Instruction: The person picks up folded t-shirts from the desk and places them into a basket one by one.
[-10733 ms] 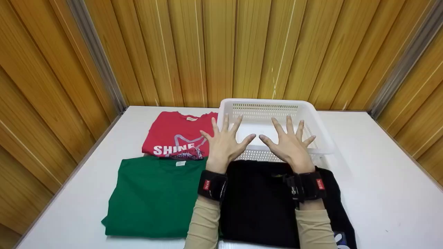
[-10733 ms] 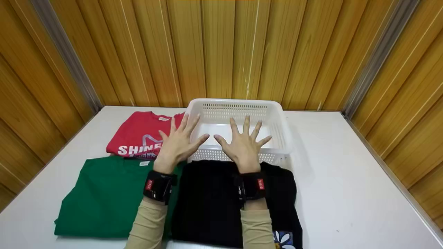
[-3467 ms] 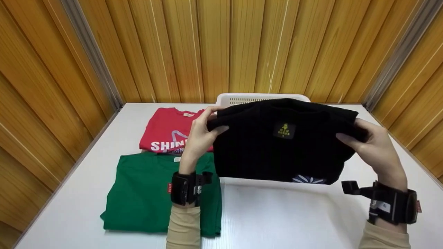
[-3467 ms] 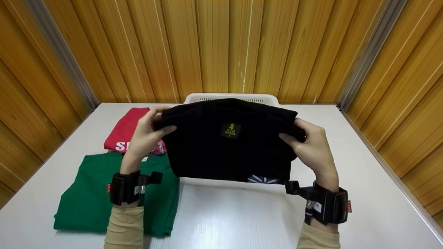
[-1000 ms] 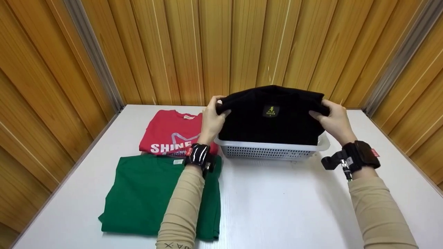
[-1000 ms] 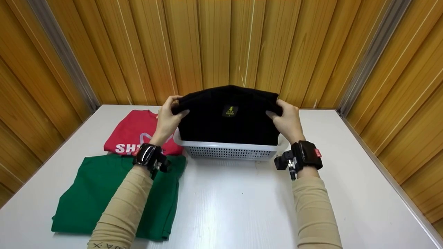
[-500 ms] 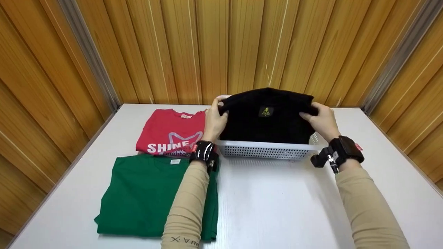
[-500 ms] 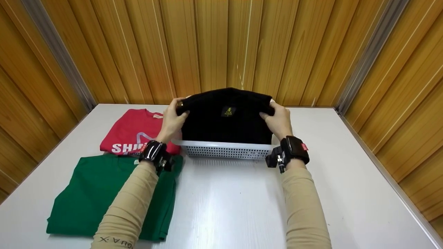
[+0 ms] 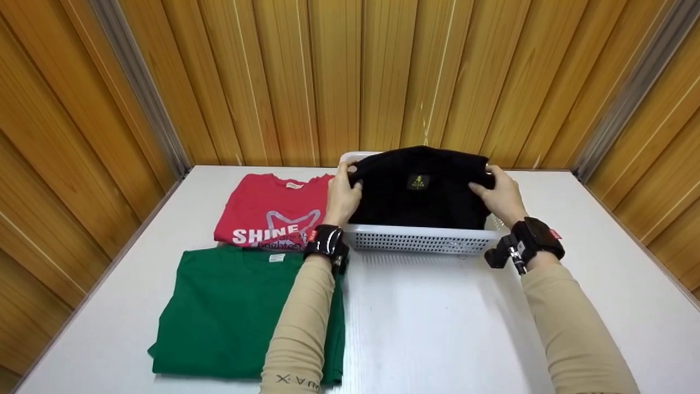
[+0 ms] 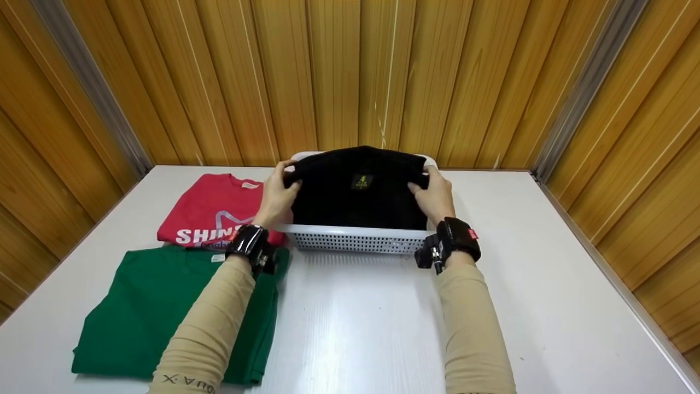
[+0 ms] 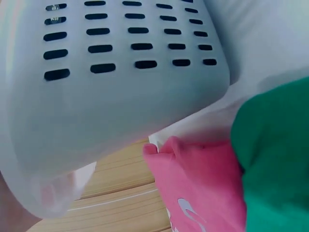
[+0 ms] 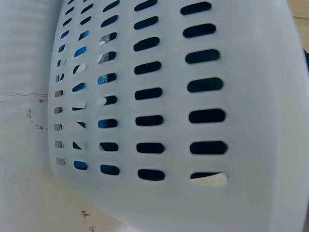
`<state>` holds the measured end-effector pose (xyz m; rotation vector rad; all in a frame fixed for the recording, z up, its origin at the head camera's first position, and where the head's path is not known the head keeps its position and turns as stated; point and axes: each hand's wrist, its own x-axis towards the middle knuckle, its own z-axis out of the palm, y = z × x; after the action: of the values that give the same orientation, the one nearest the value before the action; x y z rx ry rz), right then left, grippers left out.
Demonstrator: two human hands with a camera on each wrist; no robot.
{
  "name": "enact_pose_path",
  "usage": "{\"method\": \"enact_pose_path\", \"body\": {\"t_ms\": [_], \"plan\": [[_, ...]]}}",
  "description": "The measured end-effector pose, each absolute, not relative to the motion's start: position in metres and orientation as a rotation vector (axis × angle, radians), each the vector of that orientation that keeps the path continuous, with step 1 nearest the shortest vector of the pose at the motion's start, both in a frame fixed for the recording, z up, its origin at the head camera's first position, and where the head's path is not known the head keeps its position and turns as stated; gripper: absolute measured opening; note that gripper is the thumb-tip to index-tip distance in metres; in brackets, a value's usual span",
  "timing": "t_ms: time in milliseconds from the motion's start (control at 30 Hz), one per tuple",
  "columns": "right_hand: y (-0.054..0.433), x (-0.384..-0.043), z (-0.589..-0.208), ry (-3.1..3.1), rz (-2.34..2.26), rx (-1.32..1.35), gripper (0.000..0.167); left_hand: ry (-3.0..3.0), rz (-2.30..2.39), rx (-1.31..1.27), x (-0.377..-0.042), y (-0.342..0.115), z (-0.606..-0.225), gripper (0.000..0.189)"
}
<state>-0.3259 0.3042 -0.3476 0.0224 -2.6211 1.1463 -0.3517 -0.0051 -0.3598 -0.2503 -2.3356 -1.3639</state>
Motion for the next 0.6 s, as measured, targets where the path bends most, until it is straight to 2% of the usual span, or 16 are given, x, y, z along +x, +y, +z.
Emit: {"method": "enact_pose_path", "body": {"t_ms": [133, 267, 400, 600], "plan": [[0.306, -0.328, -0.348, -2.624, 1.308, 0.028, 0.074, -2.326, -1.347, -0.241, -0.353, -0.008, -0.361, 0.042], [0.308, -0.326, -0.35, -2.681, 1.369, 0.045, 0.079, -2.298, -1.331, -0.24, -0.353, -0.012, -0.365, 0.039], [0.31, -0.322, -0.352, -2.732, 1.274, 0.081, 0.071, -2.285, -1.342, -0.268, -0.352, -0.017, -0.368, 0.029], [0.309, -0.315, -0.351, -2.691, 1.088, 0.171, 0.046, -2.321, -1.248, -0.342, -0.35, -0.026, -0.371, 0.017]]}}
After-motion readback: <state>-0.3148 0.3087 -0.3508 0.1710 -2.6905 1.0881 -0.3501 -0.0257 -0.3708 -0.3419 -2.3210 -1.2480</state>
